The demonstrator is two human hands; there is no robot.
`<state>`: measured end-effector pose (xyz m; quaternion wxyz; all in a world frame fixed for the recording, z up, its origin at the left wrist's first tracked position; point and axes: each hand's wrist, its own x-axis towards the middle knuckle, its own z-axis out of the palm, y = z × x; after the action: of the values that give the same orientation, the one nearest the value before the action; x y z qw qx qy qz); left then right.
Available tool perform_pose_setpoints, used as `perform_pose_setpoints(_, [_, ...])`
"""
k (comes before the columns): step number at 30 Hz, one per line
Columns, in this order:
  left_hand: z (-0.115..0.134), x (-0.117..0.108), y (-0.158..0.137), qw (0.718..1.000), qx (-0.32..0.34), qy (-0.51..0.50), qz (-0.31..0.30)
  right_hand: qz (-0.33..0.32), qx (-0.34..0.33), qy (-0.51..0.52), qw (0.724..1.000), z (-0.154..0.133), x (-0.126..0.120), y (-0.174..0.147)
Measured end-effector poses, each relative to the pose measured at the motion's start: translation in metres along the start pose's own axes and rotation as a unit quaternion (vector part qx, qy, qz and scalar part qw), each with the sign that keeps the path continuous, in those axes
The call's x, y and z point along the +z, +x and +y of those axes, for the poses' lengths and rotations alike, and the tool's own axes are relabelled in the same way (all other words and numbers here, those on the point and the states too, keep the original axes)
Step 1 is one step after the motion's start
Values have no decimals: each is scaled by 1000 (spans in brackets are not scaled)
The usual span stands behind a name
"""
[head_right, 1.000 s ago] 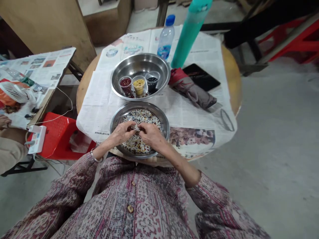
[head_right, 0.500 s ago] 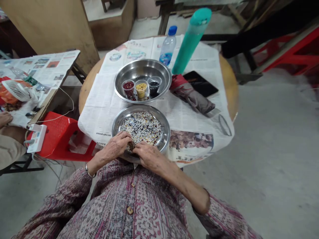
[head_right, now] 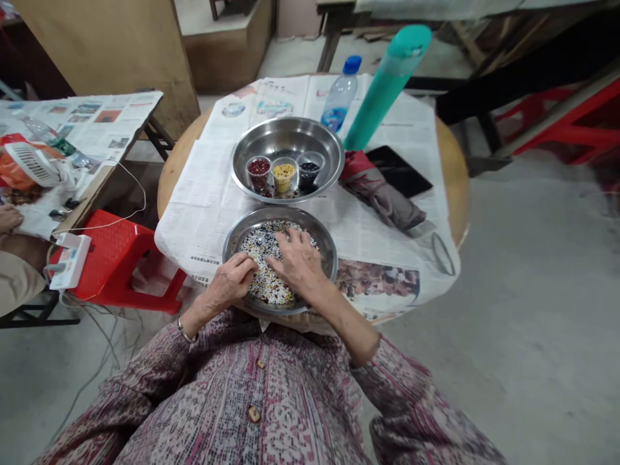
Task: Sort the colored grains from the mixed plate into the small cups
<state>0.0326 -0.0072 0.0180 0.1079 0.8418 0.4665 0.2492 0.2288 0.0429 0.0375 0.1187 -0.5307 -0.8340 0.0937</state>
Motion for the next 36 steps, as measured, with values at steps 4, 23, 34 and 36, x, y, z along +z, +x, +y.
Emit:
perform_pose_setpoints(4, [-1, 3, -3, 999, 8, -18, 42, -56, -52, 42, 996, -15, 15, 15])
perform_pose_setpoints(23, [7, -10, 6, 999, -32, -15, -21, -42, -83, 134, 987, 14, 1, -42])
perform_pose_setpoints(34, [-2, 6, 55, 984, -77, 58, -153, 43, 22, 72, 996, 35, 32, -31])
perform_pose_setpoints(36, [0, 11, 60, 984, -56, 38, -167, 41, 27, 85, 995, 35, 38, -26])
